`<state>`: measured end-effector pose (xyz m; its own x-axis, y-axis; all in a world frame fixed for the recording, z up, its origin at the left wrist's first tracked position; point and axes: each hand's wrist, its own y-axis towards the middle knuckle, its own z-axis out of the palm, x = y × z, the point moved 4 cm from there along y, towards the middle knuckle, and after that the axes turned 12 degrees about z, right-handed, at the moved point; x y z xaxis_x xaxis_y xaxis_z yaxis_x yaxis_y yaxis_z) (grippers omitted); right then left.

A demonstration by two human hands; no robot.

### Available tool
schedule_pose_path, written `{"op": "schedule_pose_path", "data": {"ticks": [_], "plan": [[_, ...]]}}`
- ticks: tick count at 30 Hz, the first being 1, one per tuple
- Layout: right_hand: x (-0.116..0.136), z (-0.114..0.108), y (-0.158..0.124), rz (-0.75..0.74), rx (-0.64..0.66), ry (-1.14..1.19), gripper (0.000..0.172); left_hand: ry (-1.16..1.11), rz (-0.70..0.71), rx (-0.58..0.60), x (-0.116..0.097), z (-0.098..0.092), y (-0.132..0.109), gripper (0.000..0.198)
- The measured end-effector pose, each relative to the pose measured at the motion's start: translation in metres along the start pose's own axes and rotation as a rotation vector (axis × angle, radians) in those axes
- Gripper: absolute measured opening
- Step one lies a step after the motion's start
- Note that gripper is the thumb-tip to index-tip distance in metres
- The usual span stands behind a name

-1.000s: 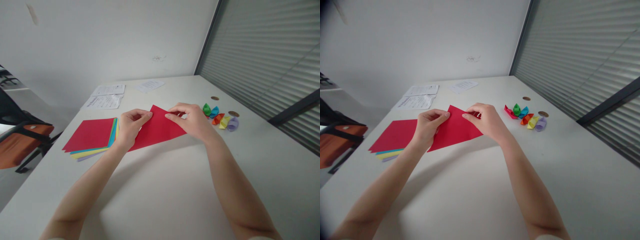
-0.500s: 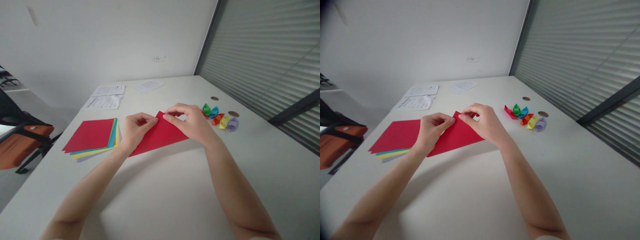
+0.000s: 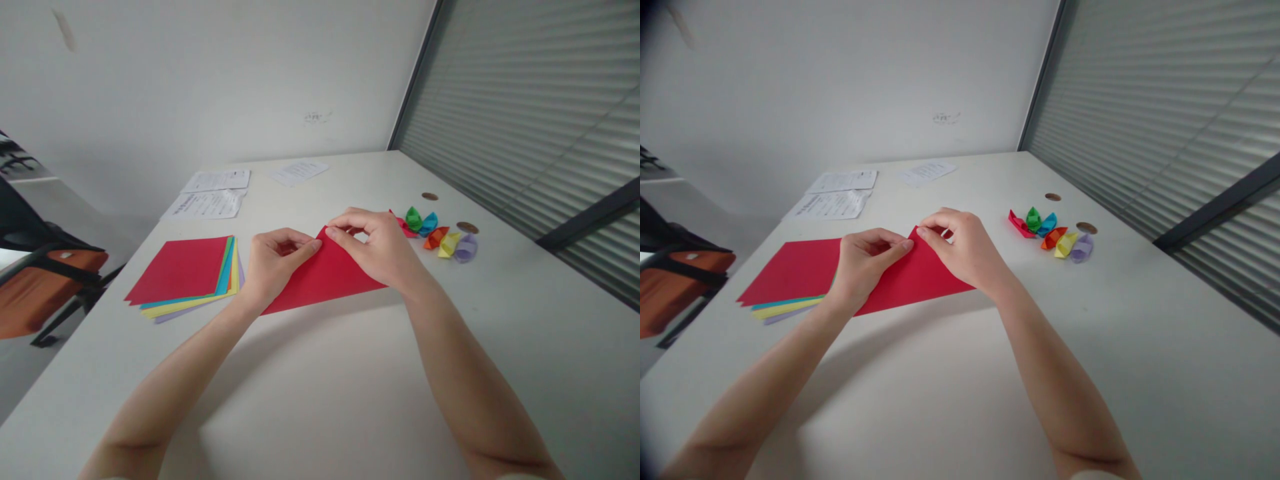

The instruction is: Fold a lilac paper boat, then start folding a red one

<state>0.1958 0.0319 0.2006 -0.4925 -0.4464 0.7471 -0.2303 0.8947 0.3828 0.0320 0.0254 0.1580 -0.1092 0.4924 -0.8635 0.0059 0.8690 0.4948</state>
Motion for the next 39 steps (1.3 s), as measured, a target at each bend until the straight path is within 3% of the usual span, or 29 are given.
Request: {"op": "schedule_pose_path", "data": {"ticks": [20, 39], "plan": [[0.0008, -0.0008, 0.0003, 0.014, 0.011, 0.022, 0.016, -0.034, -0.018, -0.020, 0.0006, -0.0002, -0.0010, 0.021], [-0.0068, -0.0037, 0.0013, 0.042, -0.011, 0.081, 0.021, -0.021, -0.005, 0.046, -0.0022, -0.0009, 0.0004, 0.019]]}}
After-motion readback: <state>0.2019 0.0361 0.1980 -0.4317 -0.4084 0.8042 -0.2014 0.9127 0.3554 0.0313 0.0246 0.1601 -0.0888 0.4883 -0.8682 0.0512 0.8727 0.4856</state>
